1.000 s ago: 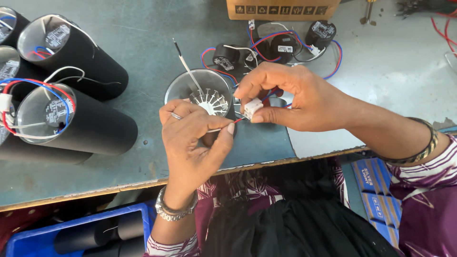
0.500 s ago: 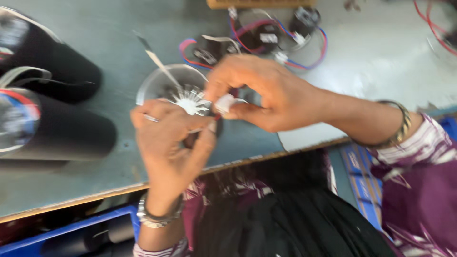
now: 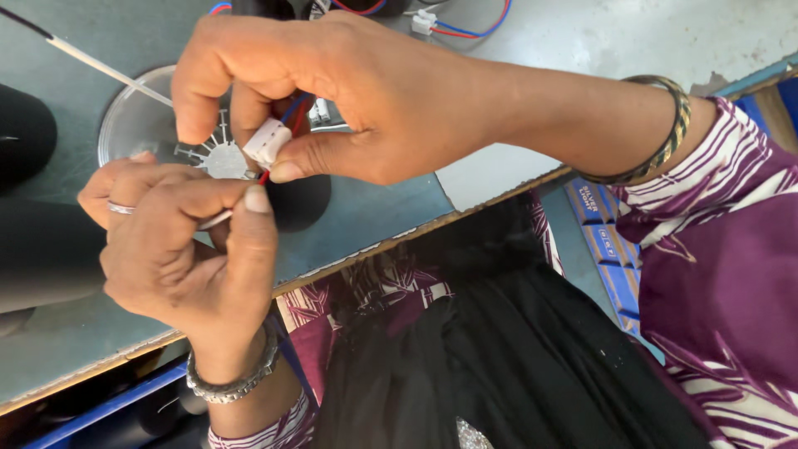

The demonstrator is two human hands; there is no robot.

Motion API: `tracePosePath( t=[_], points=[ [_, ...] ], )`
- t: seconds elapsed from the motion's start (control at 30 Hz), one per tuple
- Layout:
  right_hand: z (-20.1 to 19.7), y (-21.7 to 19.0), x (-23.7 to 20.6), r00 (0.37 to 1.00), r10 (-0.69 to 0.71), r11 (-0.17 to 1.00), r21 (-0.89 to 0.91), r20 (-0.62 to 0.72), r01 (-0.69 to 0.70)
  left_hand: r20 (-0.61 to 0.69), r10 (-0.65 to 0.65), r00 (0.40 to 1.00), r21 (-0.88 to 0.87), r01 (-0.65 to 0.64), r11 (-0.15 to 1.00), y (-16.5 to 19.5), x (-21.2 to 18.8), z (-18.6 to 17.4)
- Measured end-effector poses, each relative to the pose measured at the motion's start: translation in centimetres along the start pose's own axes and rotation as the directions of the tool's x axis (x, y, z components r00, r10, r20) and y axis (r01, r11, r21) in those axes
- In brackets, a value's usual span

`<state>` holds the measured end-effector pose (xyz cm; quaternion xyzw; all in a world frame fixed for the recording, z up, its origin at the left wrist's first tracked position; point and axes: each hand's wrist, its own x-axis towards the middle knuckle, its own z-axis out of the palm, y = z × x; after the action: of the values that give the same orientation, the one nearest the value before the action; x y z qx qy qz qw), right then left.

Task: The person assembles cylindrical LED light fixtures at a workbench. They thread the driver's red and blue wires through the housing, join wire ends using white connector blocks, tuck the wires and driver into the metal cylinder, and place the finished unit with others on the bench.

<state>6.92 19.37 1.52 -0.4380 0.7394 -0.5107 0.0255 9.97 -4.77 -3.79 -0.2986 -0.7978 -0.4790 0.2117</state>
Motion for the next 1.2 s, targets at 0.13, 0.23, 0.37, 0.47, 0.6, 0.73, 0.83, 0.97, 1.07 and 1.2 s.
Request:
tracePosePath(
  t=[0.13, 0.23, 0.37, 0.47, 0.6, 0.73, 0.83, 0.97, 1.07, 1.2],
  points=[
    [-0.1, 0.0, 0.0, 0.999, -0.027, 0.999, -0.021, 0.028, 0.027, 0.009, -0.005, 1.000, -0.016, 0.005, 1.000, -0.5, 0.1, -0.3],
    [-0.1, 0.0, 0.2, 1.000, -0.008, 0.998, -0.057, 0.015, 0.009, 0.018, -0.012, 1.000, -0.048, 0.013, 0.999, -0.7, 0.2, -0.6],
    [-0.3, 0.3, 0.5, 1.000, -0.007, 1.000, 0.007, 0.016, 0.007, 0.027, -0.008, 1.000, -0.077, 0.010, 0.997, -0.8, 0.3, -0.9],
    [-0.3, 0.6, 0.5, 0.999, 0.038, 0.999, 0.033, 0.021, -0.039, 0.017, -0.017, 1.000, -0.089, 0.018, 0.996, -1.0, 0.2, -0.9],
    [-0.2, 0.5, 0.5, 0.997, -0.071, 0.994, -0.078, 0.002, 0.071, -0.009, -0.015, 1.000, -0.088, 0.014, 0.996, -1.4, 0.0, -0.9],
    [-0.1, 0.2, 0.8, 0.993, 0.109, 0.993, -0.035, -0.048, -0.111, -0.019, 0.046, 0.999, -0.069, -0.048, 0.996, -1.9, 0.1, -0.8],
    [-0.1, 0.0, 1.1, 0.990, 0.136, 0.991, 0.022, -0.028, -0.135, -0.023, 0.053, 0.998, -0.072, -0.055, 0.996, -1.9, 0.1, -0.9],
    [-0.3, 0.1, 1.3, 0.996, 0.088, 0.994, 0.060, 0.010, -0.089, -0.016, 0.053, 0.998, -0.052, -0.054, 0.997, -2.0, -0.2, -1.0],
    [-0.3, 0.4, 1.0, 0.992, 0.123, 0.990, 0.076, -0.004, -0.123, -0.044, 0.053, 0.998, -0.026, -0.054, 0.998, -2.7, -0.4, -1.1],
    [-0.4, 0.9, 0.4, 0.964, 0.232, 0.969, 0.115, -0.132, -0.218, -0.190, -0.035, 0.981, -0.192, -0.002, 0.981, -4.8, 1.1, -2.4]
  ],
)
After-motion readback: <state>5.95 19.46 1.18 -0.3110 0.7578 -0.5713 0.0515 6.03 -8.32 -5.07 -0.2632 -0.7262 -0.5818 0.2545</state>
